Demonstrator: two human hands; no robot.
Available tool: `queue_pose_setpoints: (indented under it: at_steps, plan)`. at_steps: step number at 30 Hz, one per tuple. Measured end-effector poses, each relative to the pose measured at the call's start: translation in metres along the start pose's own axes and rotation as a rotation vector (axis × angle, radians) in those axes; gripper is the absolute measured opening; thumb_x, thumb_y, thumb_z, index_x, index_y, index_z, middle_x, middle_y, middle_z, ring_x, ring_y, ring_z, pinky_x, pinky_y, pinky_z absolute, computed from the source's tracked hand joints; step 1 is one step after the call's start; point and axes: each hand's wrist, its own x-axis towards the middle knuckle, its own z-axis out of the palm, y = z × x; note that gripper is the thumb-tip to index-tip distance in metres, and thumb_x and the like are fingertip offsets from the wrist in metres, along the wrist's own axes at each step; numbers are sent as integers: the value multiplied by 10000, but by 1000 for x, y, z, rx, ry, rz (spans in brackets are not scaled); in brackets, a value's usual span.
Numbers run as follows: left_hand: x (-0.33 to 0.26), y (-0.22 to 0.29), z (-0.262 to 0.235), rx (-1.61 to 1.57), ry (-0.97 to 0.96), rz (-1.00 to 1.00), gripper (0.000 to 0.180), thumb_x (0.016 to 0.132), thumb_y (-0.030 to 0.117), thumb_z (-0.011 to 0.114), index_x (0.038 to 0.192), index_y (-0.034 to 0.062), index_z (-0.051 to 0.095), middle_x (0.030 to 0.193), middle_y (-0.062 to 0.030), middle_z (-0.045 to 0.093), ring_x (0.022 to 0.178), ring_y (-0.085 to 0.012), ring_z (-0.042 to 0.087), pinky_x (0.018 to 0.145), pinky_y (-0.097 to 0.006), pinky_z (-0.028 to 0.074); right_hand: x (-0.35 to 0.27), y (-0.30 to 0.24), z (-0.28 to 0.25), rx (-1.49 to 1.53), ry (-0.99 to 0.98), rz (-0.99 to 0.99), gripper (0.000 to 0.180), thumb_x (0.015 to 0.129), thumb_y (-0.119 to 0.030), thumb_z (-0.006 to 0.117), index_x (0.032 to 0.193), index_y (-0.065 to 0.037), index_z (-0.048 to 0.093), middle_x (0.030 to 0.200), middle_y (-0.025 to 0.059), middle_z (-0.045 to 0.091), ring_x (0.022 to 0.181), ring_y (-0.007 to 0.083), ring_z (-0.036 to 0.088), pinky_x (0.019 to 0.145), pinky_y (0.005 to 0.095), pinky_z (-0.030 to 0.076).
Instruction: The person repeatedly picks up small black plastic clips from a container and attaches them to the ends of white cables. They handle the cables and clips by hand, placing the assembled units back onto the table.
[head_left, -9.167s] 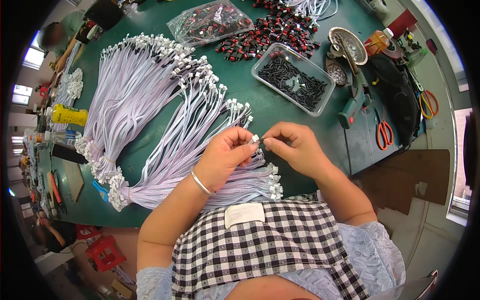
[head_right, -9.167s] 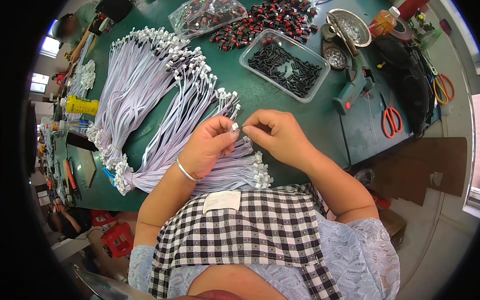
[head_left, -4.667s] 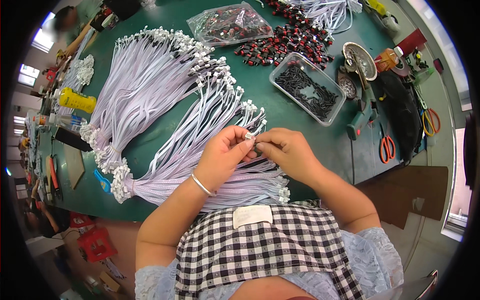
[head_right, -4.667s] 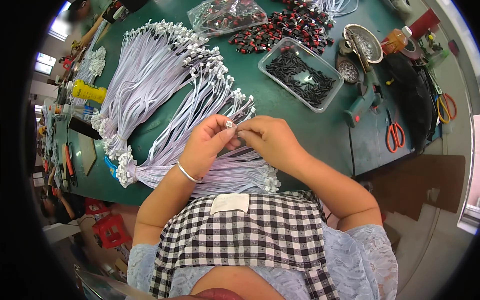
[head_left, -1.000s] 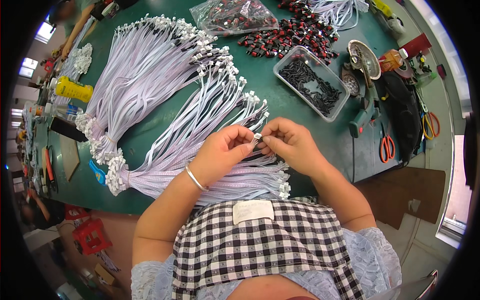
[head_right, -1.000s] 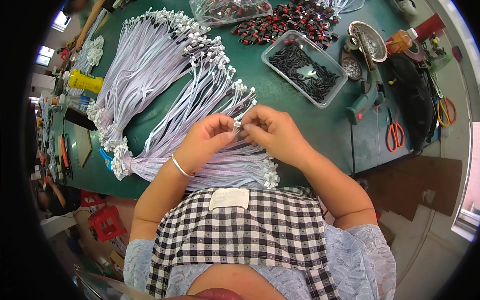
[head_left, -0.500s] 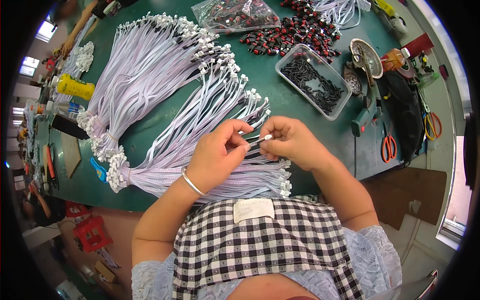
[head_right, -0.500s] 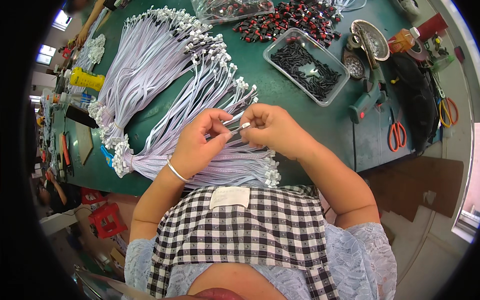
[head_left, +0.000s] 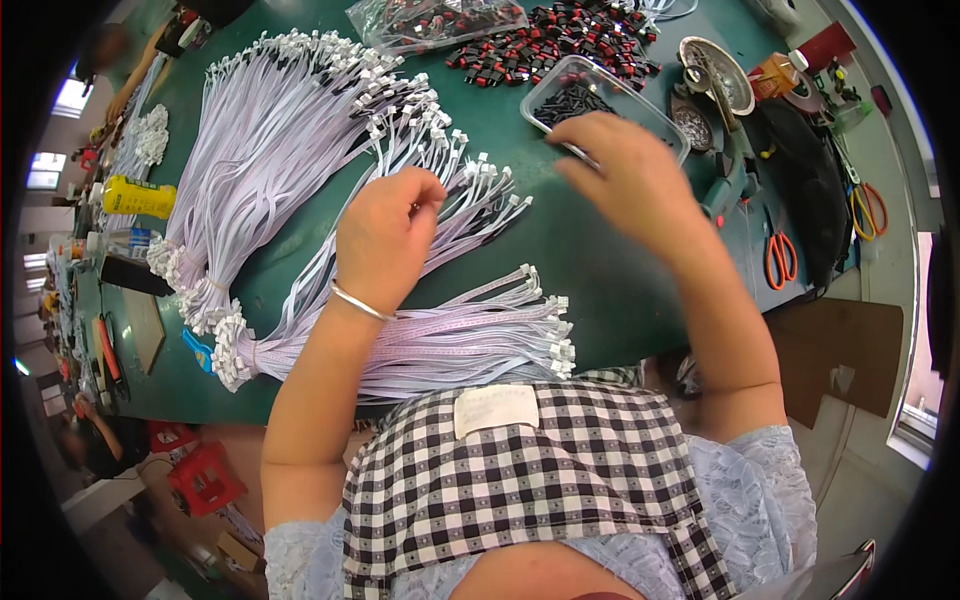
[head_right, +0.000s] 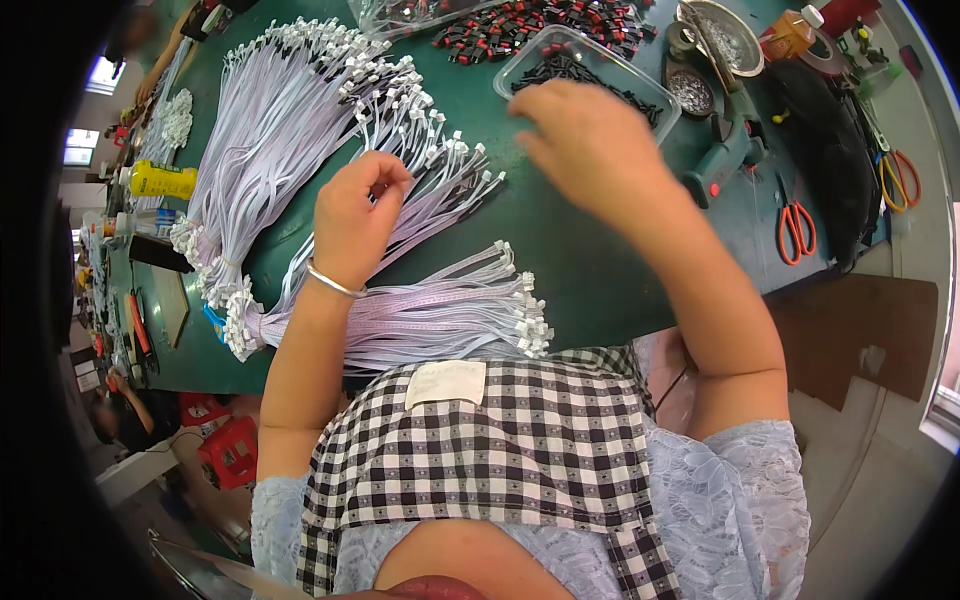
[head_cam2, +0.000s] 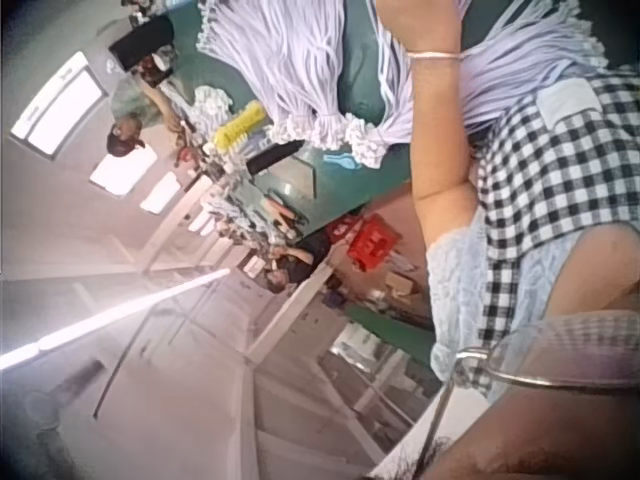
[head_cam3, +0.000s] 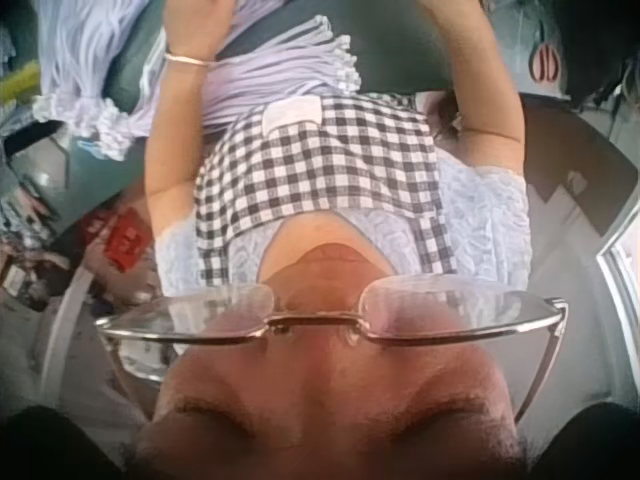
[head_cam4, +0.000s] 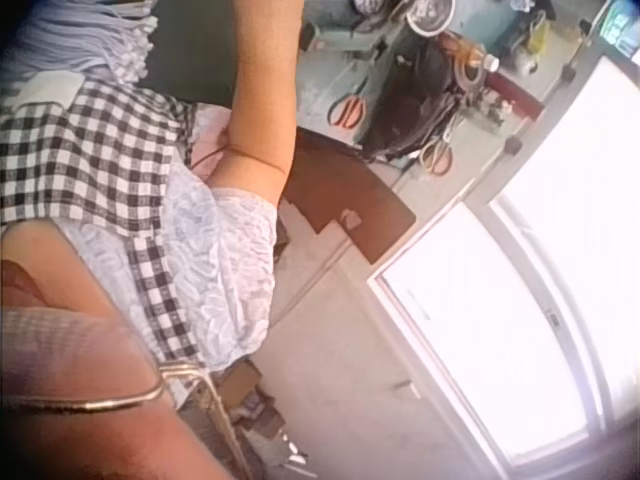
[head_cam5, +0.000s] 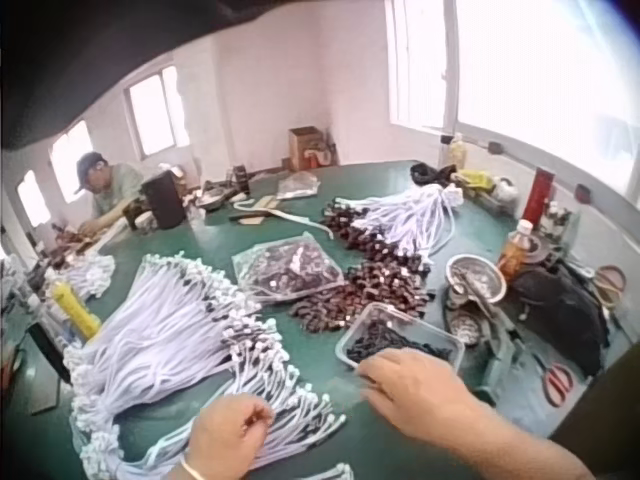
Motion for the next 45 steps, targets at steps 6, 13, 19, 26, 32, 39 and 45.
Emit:
queue_pose_setpoints:
  at_steps: [6, 13, 19, 26, 32, 39, 45]
  plan:
    - [-1, -17, 13, 133, 6, 38, 65, 763, 3, 603, 822, 28, 607, 747, -83, 602, 660, -222, 571, 614, -316, 456, -9, 39, -15, -505, -288, 41, 162, 767, -206, 645, 868, -81, 621, 861, 72, 634, 870, 276, 606, 705, 398, 467]
    - [-16, 16, 5, 258, 4, 249, 150, 737, 68, 645, 874, 68, 585, 837, -100, 559, 771, -291, 543, 671, -393, 441, -11, 64, -3, -240, -364, 48, 136, 757, -135, 596, 868, -59, 617, 872, 106, 625, 858, 302, 597, 729, 417, 479]
    - [-36, 38, 18, 160, -372, 203, 162, 727, 93, 678, 868, 71, 600, 823, -84, 592, 750, -266, 571, 657, -363, 463, -8, 66, 0, -235, -323, 83, 93, 760, -90, 547, 832, -40, 576, 836, 123, 597, 842, 320, 577, 741, 419, 466]
    - [-33, 38, 25, 171, -413, 136, 166, 722, 99, 678, 859, 78, 587, 750, -79, 590, 725, -275, 578, 635, -376, 464, -7, 63, 1, -333, -238, 69, 110, 763, -103, 554, 868, -70, 552, 852, 97, 596, 821, 303, 599, 681, 416, 490]
    - [-38, 31, 26, 148, -430, 179, 161, 722, 83, 667, 864, 71, 591, 748, -90, 584, 709, -283, 572, 628, -391, 460, -6, 68, 1, -391, -127, 62, 152, 761, -124, 582, 894, -71, 531, 813, 104, 602, 795, 300, 610, 649, 420, 498]
    - [-32, 30, 18, -99, -404, 90, 127, 749, 61, 645, 870, 46, 608, 732, -80, 546, 659, -220, 547, 594, -317, 442, -6, 54, -16, -303, -80, 148, 119, 782, -93, 560, 888, -41, 550, 786, 146, 599, 792, 325, 598, 681, 436, 474]
    - [-32, 22, 10, -468, -515, -367, 104, 821, 71, 632, 911, 29, 600, 822, -15, 574, 712, -85, 533, 622, -225, 430, -25, 18, -29, 36, -144, -3, 142, 773, -27, 548, 887, -37, 632, 815, 137, 593, 811, 329, 583, 743, 408, 478]
